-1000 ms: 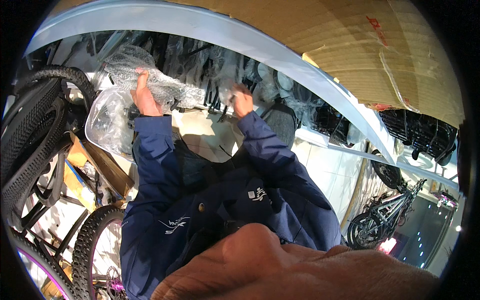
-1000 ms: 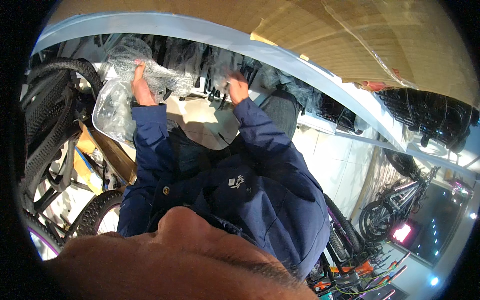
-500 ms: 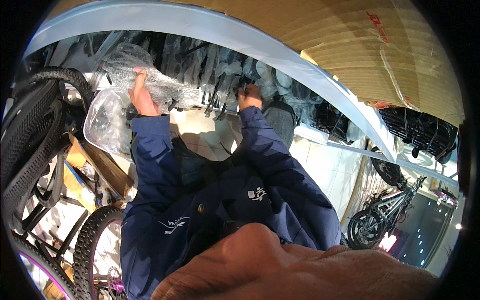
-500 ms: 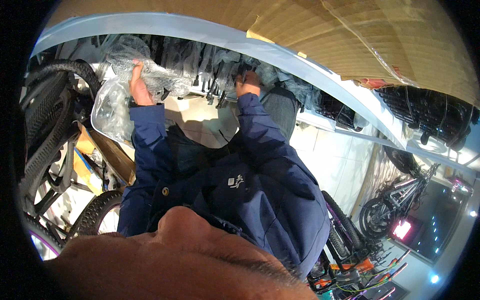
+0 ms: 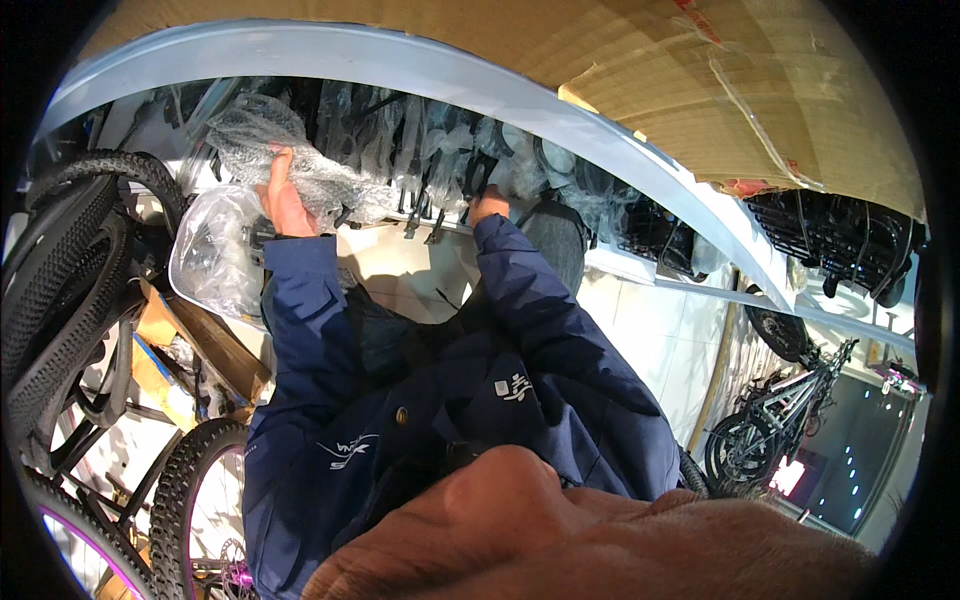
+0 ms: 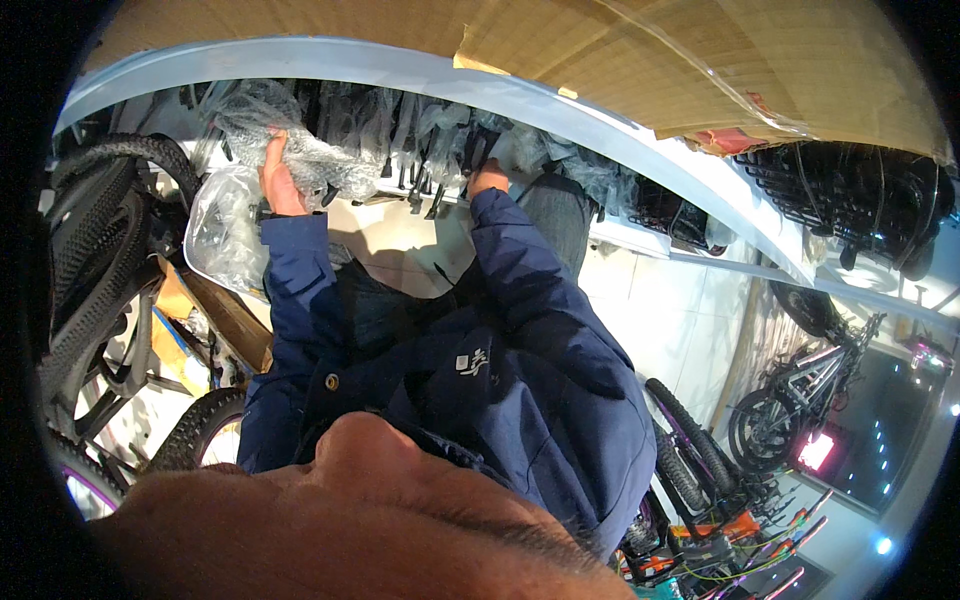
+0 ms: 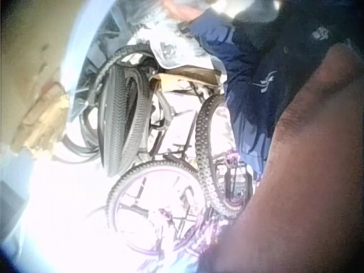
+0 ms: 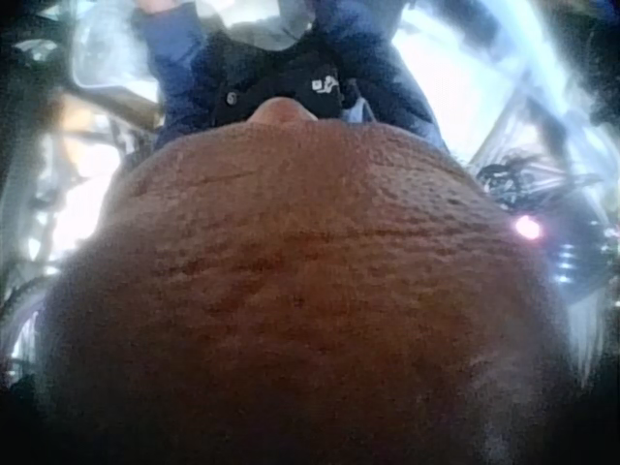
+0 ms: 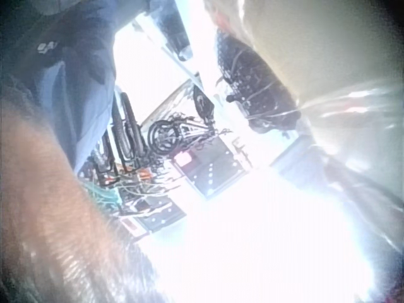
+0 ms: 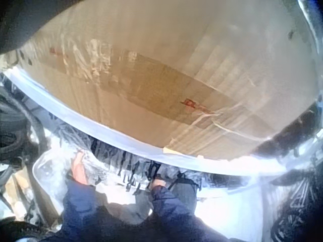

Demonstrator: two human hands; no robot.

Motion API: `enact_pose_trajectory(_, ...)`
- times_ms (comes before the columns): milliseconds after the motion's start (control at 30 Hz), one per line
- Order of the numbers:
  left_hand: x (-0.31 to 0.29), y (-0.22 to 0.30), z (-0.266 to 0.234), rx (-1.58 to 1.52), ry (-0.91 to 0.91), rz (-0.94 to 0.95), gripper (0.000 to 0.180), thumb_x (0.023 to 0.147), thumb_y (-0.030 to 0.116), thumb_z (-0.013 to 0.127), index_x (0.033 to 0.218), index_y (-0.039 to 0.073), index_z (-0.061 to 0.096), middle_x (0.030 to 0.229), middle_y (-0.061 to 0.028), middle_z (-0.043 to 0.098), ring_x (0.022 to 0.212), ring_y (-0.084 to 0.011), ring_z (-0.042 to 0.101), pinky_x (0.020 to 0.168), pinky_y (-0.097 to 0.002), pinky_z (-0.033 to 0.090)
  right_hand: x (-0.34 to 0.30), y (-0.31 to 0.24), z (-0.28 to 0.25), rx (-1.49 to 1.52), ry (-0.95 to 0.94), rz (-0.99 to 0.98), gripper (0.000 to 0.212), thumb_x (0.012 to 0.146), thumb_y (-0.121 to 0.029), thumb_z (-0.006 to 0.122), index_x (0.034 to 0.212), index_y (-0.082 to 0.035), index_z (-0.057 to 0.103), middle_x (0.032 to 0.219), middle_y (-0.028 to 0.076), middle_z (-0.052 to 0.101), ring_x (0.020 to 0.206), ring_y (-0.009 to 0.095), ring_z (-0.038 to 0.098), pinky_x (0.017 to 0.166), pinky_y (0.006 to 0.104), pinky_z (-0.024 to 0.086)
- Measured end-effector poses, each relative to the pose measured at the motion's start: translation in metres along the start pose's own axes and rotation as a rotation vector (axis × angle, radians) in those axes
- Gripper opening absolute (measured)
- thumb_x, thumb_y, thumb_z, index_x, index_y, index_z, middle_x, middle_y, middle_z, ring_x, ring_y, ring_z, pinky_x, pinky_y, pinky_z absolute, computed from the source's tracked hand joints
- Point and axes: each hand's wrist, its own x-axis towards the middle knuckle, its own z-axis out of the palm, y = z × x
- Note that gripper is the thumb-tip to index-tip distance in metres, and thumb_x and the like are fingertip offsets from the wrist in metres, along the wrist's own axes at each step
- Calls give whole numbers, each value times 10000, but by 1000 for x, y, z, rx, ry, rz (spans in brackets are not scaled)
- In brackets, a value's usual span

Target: The person unpacks bicycle parts from a cardboard box, removing plastic-wrapped items and placing them on the floor. They handle several wrapped components, including a kickstand, and briefly inspect a bicycle before returning to the box.

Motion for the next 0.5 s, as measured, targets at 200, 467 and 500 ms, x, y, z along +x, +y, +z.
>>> enact_pose_trajectory(200,1,0,2,35,147,-38,1205,770,168,828,1586,-45,-33,1354,-244,526,1109,-312,608,912,-427,524,10,10,-43,857,-270,340,198,893,-243,649,904,-45,639,719,116,638,586,253,623,514,407,499)
enact_pose_trajectory(467,6,-3,1,76,200,-86,1259,752,222,840,1582,-44,-68,1422,-264,456,1242,-329,522,994,-445,470,16,5,-57,1081,-283,446,216,952,-208,612,869,-8,613,663,84,562,488,184,503,438,364,414)
enact_pose_trajectory(500,7,-3,1,88,193,-93,1255,754,220,837,1582,-44,-68,1420,-263,458,1245,-327,518,998,-444,467,18,8,-49,887,-315,380,225,936,-225,605,865,-15,644,697,132,636,560,283,605,516,436,485)
